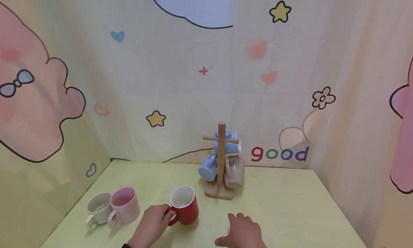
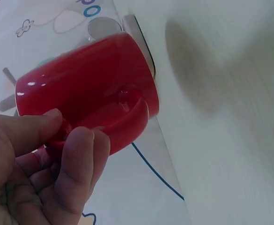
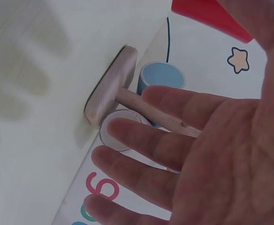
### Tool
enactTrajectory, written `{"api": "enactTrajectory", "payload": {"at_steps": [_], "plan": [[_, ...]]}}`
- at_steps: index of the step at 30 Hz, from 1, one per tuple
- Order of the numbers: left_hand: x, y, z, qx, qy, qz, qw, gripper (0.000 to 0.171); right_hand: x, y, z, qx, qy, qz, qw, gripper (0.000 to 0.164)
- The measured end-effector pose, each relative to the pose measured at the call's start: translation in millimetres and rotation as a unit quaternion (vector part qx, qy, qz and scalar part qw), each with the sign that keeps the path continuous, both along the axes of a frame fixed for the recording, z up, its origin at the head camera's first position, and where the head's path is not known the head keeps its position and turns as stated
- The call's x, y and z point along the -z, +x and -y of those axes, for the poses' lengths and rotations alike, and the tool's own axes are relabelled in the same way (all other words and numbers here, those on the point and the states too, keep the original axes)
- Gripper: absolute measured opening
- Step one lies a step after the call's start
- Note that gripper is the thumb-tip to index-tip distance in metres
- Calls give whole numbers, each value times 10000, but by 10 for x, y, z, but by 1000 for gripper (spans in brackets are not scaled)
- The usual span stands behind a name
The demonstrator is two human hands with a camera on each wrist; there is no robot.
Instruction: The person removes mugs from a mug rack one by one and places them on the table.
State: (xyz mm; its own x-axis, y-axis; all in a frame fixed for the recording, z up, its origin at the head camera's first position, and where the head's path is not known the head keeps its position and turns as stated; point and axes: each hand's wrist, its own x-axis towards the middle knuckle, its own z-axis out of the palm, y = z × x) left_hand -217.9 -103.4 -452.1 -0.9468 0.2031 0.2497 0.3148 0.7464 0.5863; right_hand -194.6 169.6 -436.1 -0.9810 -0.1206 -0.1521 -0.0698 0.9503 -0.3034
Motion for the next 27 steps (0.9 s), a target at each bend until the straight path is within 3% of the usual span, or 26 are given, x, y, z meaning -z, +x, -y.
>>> {"api": "enactTrajectory", "payload": {"at_steps": [8,18,23,27], "plan": [[-1,-19,167,-734,-171,-47,9971,25,30,20,-32,17,-144,-23,9999,84],[-2,-71,382,-1347,-389,-27,9901,26,42,-1,-37,45,-115,71,9999,83],[23,-71,470,-1619,-610,-399,9841,24,29,-9,-30,83,-167,146,9997,84],[27,-70,522,-1894,-793,-266,9783,25,33,-8,-20,52,-163,136,9998,84]]}}
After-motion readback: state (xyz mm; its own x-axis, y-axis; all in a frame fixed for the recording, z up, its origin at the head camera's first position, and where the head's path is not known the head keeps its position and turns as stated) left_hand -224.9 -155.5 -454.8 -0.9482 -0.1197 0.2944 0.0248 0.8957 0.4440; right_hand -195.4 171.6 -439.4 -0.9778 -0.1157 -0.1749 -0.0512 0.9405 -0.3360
